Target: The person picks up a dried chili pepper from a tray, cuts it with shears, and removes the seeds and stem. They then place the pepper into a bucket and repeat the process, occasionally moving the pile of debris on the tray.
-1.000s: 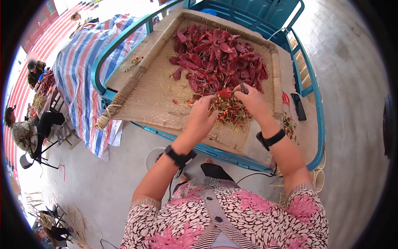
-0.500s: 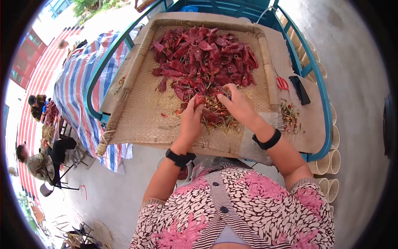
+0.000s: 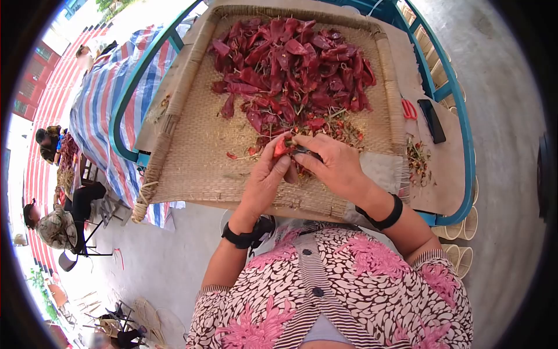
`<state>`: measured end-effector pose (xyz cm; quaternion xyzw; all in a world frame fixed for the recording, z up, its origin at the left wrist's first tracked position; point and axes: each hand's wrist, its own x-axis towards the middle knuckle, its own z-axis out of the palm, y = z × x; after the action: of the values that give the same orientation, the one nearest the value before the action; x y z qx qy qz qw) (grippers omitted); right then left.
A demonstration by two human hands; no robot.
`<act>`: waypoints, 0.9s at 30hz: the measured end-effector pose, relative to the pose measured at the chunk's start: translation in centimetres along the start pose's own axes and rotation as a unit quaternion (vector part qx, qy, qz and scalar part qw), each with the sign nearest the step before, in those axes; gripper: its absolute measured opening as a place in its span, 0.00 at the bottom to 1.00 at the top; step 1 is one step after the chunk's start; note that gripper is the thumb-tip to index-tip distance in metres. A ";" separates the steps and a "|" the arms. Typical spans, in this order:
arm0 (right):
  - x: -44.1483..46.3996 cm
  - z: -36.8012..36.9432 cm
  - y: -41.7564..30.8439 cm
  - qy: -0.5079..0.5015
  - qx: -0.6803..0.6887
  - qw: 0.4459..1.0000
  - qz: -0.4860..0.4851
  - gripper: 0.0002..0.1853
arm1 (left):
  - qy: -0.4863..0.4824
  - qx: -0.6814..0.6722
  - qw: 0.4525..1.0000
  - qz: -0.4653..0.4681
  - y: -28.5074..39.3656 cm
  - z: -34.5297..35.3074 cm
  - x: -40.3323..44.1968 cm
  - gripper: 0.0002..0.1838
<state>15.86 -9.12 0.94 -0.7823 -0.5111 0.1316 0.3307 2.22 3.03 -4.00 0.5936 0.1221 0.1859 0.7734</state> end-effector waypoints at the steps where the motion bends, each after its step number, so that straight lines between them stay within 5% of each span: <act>1: -0.1 0.1 0.0 0.004 -0.005 1.000 -0.006 0.19 | 0.012 -0.016 1.000 -0.006 0.2 0.3 -0.2 0.26; 13: -1.1 -2.1 -1.7 0.038 -0.084 0.994 -0.051 0.17 | 0.159 -0.273 0.948 -0.040 -0.5 1.0 -0.2 0.19; 27: -0.9 -1.7 -1.3 0.010 -0.144 0.984 -0.106 0.14 | 0.139 -0.236 0.962 -0.007 -1.4 0.9 -1.3 0.12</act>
<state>15.51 -10.21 2.95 -0.7642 -0.6015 0.0127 0.2323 1.60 1.29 -5.18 0.3615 0.1847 0.2846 0.8684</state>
